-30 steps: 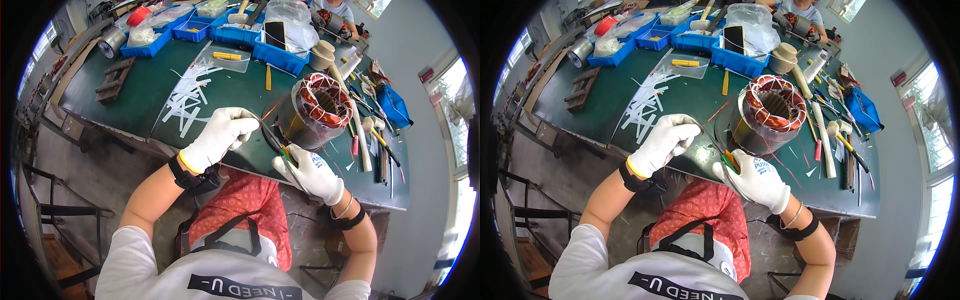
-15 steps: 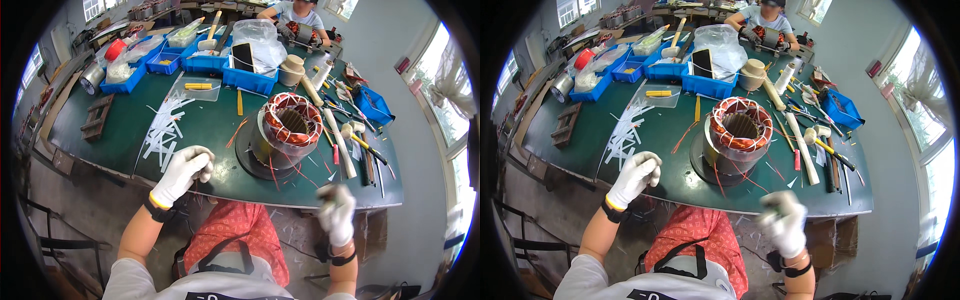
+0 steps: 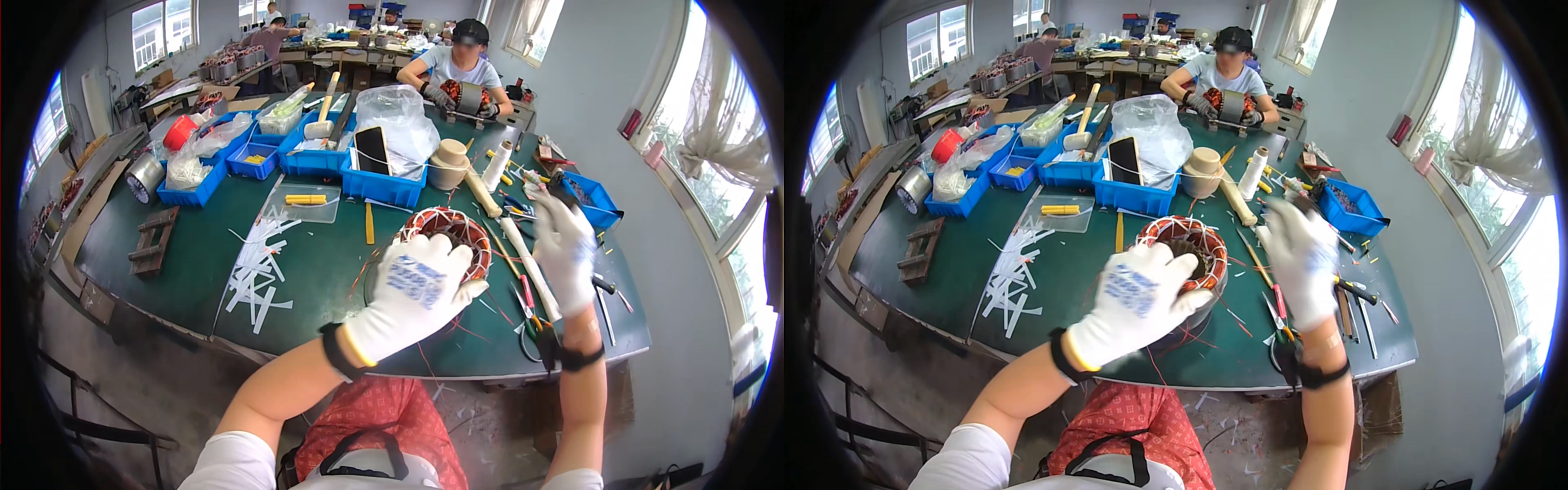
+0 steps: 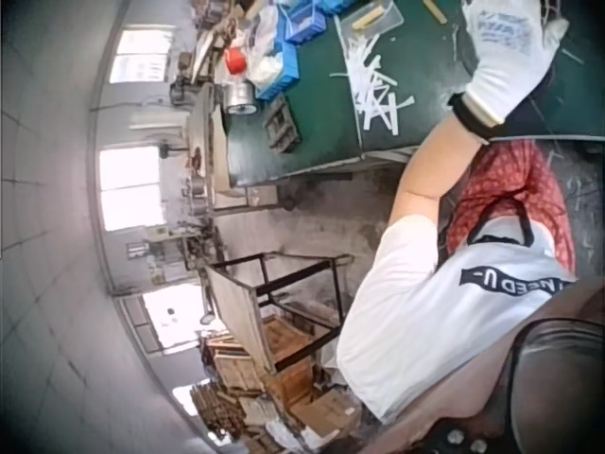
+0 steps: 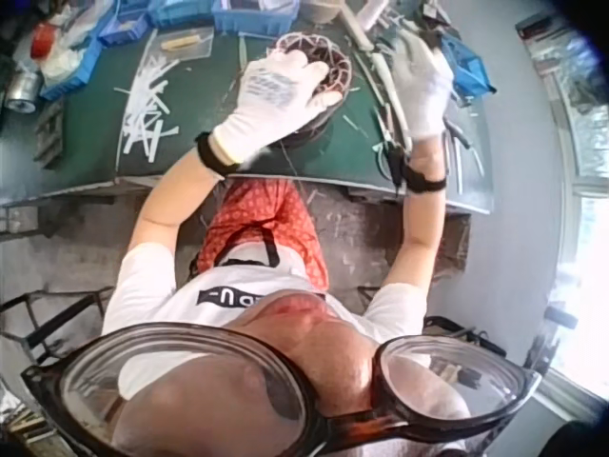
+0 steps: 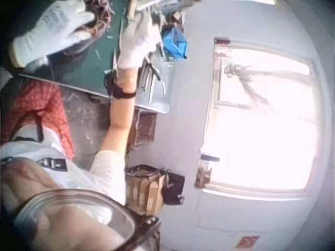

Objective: Assembling and preparing a motor stator by tapping wire coils into place, cutting excess wire, and marking the component.

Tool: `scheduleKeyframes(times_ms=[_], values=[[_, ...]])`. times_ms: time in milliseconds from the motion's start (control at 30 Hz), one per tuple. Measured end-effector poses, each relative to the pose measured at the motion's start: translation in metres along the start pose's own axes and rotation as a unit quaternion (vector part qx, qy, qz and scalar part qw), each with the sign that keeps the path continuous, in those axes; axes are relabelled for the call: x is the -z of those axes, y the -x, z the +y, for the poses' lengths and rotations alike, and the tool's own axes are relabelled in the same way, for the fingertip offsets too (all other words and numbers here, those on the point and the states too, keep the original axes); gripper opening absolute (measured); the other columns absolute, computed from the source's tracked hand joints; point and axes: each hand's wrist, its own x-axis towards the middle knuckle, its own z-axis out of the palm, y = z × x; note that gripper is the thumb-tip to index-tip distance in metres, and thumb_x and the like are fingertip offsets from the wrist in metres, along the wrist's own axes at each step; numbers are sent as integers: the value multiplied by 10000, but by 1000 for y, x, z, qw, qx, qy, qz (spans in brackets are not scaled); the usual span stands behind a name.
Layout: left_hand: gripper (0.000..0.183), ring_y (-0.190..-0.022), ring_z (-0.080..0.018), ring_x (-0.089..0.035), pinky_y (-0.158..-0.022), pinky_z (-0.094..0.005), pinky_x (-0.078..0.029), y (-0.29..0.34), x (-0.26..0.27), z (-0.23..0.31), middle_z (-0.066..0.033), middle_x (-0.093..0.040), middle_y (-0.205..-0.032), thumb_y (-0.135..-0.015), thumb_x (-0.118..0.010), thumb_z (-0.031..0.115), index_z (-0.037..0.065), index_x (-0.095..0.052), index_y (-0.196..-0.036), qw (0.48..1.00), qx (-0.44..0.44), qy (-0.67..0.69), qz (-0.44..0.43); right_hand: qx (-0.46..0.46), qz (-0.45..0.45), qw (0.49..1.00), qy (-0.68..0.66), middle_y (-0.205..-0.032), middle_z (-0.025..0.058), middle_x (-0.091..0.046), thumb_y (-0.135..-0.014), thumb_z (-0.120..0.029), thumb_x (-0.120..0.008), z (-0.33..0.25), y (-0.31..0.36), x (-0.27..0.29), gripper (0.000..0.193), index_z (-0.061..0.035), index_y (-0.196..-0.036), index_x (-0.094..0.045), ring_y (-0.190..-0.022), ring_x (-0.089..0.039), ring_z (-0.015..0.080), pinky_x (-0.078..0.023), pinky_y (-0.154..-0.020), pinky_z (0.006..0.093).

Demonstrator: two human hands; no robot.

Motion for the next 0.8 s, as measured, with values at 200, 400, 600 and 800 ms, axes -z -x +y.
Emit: scheduleKeyframes(times_ms=[200, 400, 600, 800], values=[[297, -612, -210, -537, -506, -369, -376, -2, -49, -8, -15, -483, -661, -749, -722, 434, 205, -573, -632, 984, -67, -56, 152, 198, -252, 925, 206, -946, 108, -683, -779, -95, -613, 38, -55, -106, 299, -232, -1026, -711, -1134, -529, 310, -355, -1009, 508], [310, -578, -203, -523, -487, -351, -382, 1, -42, -21, -1, -462, -599, -660, -774, 428, 200, -580, -579, 981, -116, 0, 153, 160, -277, 942, 98, -828, 96, -674, -829, -216, -612, 74, -29, -64, 138, -176, -865, -740, -872, -634, 272, -461, -846, 408], [305, -607, -248, -561, -527, -389, -432, 1, -32, -39, -38, -502, -591, -656, -782, 394, 156, -608, -577, 978, -141, 49, 148, -39, -235, 971, -23, -908, 166, -691, -854, -75, -638, 61, 53, 31, 204, -6, -1038, -692, -791, -660, 321, -523, -725, 356], [192, -603, -254, -546, -576, -368, -440, 4, -32, -26, -45, -559, -658, -705, -802, 260, 132, -662, -731, 973, -149, 89, 151, -126, -100, 987, 29, -705, 192, -623, -869, -114, -664, 1, 104, 54, 181, -65, -1035, -718, -602, -604, 324, -457, -562, 363]])
